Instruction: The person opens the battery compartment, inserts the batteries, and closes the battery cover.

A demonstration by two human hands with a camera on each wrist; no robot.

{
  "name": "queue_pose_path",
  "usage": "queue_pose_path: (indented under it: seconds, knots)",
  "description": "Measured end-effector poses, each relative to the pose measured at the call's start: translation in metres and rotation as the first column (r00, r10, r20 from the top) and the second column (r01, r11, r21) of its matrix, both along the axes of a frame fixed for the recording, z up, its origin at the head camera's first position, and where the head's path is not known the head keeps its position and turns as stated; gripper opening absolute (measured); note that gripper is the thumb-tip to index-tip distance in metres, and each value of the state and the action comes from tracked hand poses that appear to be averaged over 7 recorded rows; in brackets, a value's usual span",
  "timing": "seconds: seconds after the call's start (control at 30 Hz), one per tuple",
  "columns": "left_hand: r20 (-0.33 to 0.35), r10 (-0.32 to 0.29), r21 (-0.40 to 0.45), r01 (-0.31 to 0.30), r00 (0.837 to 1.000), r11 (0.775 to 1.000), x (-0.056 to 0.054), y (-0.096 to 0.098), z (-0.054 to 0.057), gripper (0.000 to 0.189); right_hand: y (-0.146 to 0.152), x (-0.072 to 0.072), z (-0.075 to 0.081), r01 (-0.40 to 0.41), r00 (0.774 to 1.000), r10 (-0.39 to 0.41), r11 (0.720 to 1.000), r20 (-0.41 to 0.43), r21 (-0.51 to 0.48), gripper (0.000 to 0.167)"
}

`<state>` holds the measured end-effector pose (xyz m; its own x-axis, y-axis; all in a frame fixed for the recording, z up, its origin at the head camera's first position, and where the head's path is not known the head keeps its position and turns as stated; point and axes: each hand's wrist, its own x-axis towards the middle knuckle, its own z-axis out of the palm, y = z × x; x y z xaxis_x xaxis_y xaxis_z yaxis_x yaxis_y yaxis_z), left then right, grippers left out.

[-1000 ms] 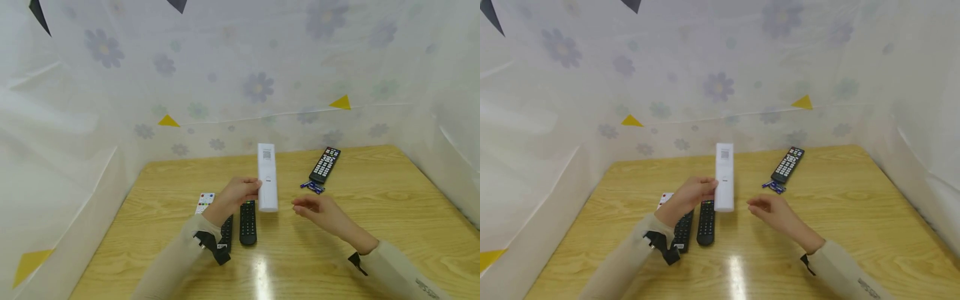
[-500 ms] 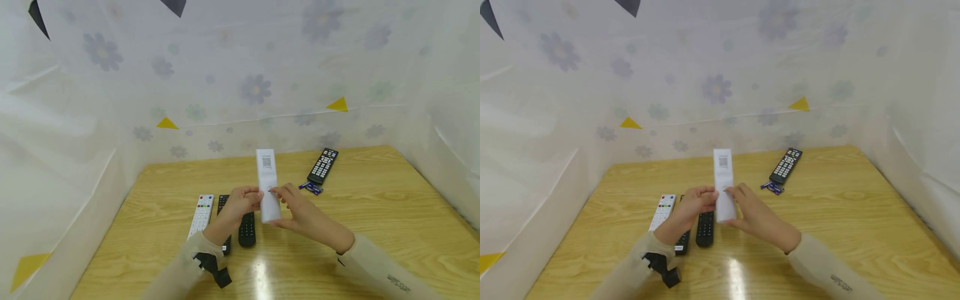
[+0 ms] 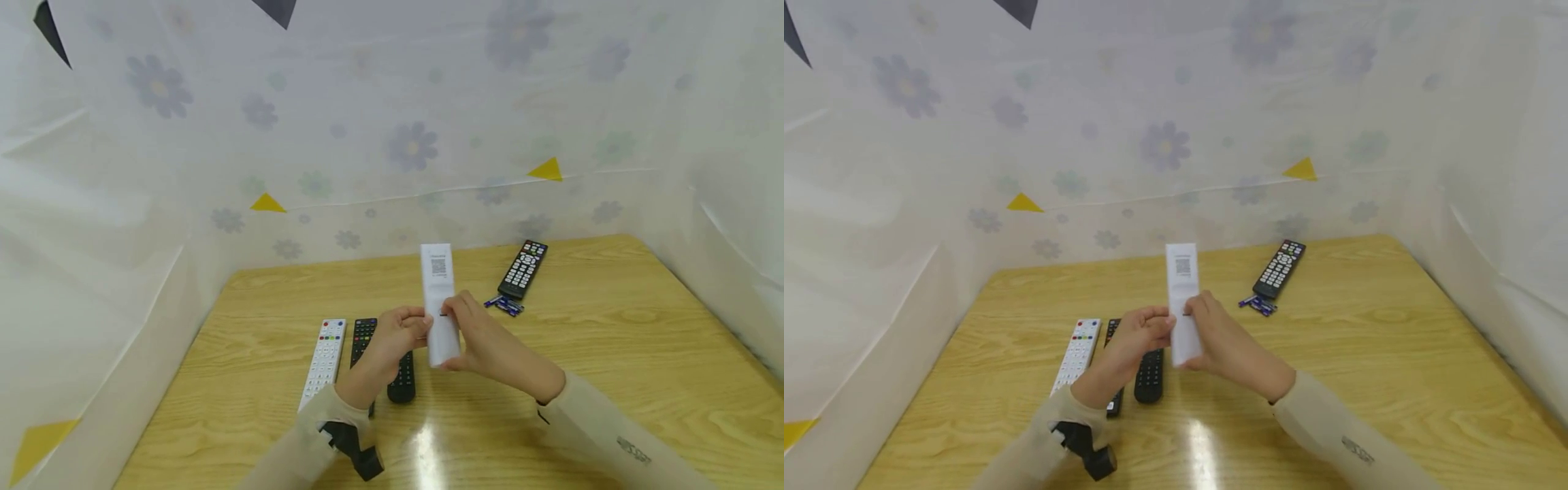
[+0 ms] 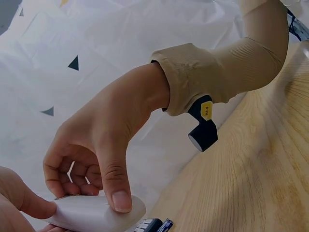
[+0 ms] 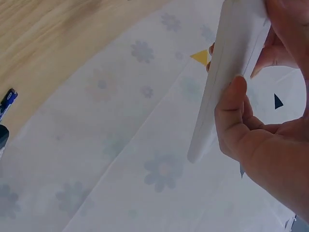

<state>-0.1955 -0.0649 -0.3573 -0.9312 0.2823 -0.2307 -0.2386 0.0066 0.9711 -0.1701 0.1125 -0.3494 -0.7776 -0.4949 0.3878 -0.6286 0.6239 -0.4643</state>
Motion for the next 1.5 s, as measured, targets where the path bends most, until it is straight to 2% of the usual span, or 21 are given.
queue_pose_path:
  seconds: [0.13,0.4,0.6,0.9,1.13,1.5]
  knots:
    - [-0.004,-0.001,0.002,0.001,1.000,1.000,0.001,0.000,-0.001,0.028,-0.001,-0.002,0.000,0.010,0.998,-0.010,1.000,0.057,-0.010,0.080]
    - [-0.015,0.044,0.013,-0.043,0.999,0.999,-0.002,0.003,-0.003,0.026,-0.006,-0.007,-0.003,0.034,0.998,-0.031,0.999,0.058,-0.037,0.078]
    - [-0.017,0.052,0.006,-0.052,0.998,0.999,-0.002,0.003,-0.002,0.026,-0.009,-0.009,-0.005,0.044,0.997,-0.041,0.998,0.070,-0.043,0.077]
    - [0.012,0.084,-0.025,-0.084,0.996,0.996,-0.003,0.002,-0.001,0.026,-0.011,-0.007,-0.004,0.069,0.987,-0.059,0.996,0.146,-0.059,0.076]
    - [-0.007,0.086,-0.011,-0.086,0.996,0.996,-0.002,0.004,0.001,0.026,-0.014,-0.010,-0.004,0.097,0.988,-0.089,0.994,0.128,-0.056,0.077]
    - [-0.001,0.109,-0.052,-0.109,0.994,0.993,-0.004,0.005,0.001,0.027,-0.019,-0.013,-0.006,0.123,0.981,-0.110,0.990,0.157,-0.071,0.076]
